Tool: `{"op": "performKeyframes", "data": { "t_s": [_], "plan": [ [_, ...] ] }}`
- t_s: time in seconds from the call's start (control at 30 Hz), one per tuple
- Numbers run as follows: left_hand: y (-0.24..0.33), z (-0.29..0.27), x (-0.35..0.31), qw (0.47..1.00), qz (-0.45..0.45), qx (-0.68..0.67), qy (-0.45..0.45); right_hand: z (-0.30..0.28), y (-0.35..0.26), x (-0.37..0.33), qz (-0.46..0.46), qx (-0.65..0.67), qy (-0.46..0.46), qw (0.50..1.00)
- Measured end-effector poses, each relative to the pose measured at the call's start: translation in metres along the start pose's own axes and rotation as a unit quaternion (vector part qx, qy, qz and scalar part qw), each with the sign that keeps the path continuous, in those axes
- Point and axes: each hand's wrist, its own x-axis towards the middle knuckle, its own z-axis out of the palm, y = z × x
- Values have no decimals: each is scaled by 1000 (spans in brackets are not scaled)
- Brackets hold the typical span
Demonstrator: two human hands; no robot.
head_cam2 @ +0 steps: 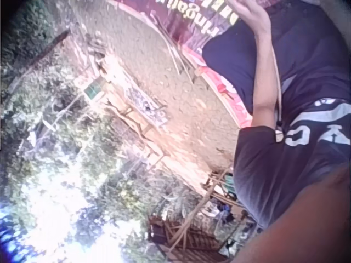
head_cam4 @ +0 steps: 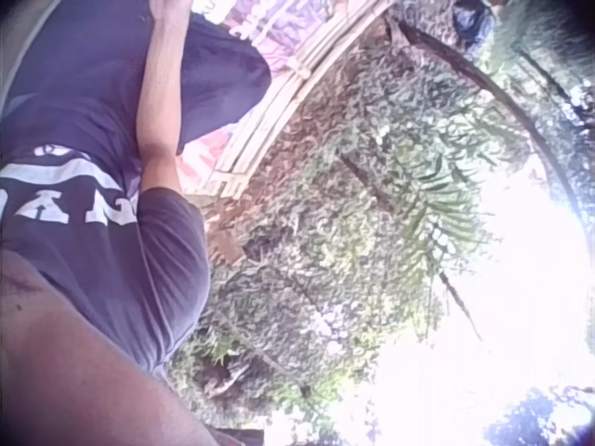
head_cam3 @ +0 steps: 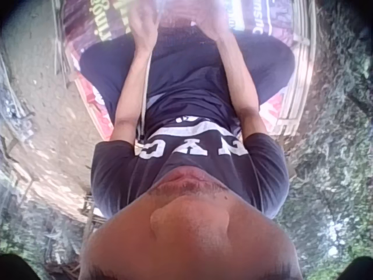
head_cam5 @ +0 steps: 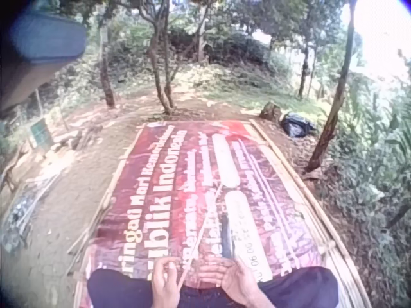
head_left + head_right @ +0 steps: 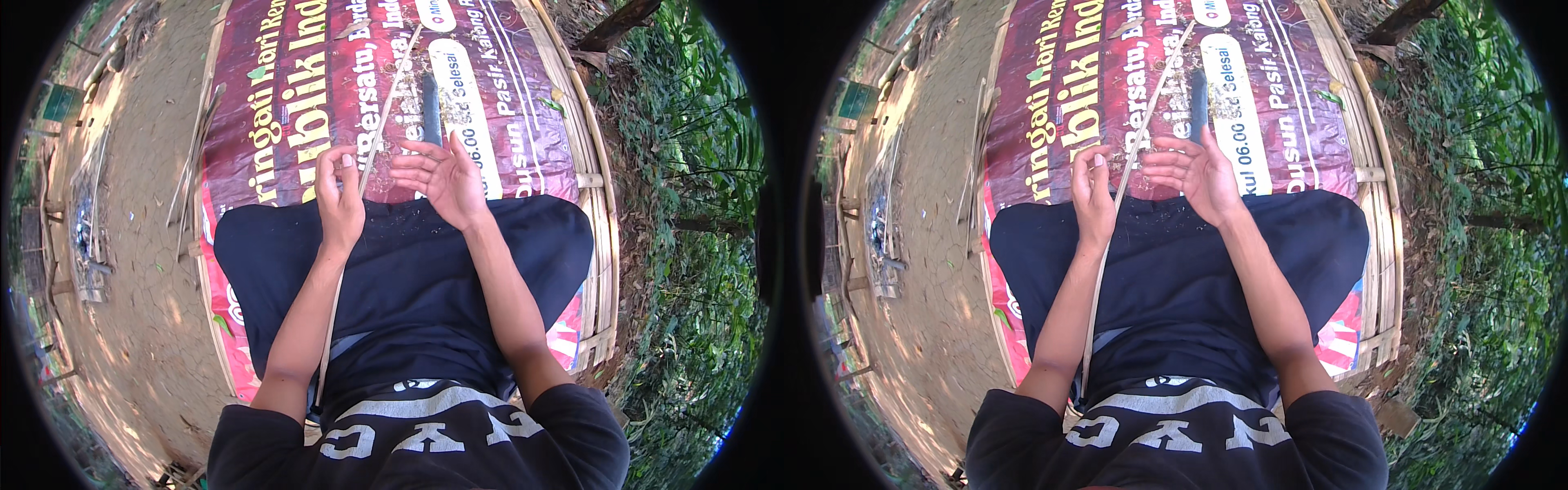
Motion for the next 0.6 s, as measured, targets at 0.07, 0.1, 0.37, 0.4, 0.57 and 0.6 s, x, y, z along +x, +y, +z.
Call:
{"op": "performKeyframes", "data": {
  "t_s": [0.07, 0.1, 0.37, 0.4, 0.57, 0.6],
  "plan": [
    [-7, -3, 3, 994, -97, -40, -33, -38, -2, 5, -16, -330, 131, 935],
    [-8, -6, 5, 986, -154, -32, -63, -53, -3, 4, -16, -496, 198, 845],
    [-37, -18, 2, 972, -170, 66, -150, -41, -18, 3, -40, 3, 91, 995],
    [-37, -20, 1, 972, -164, 73, -150, -26, -23, 1, -34, 99, 31, 994],
    [-32, -17, -1, 969, -159, 89, -167, -8, -21, -8, -50, 241, -101, 964],
    [-32, -17, -1, 968, -158, 96, -171, -7, -20, -8, -48, 237, -102, 965]
  ]
}}
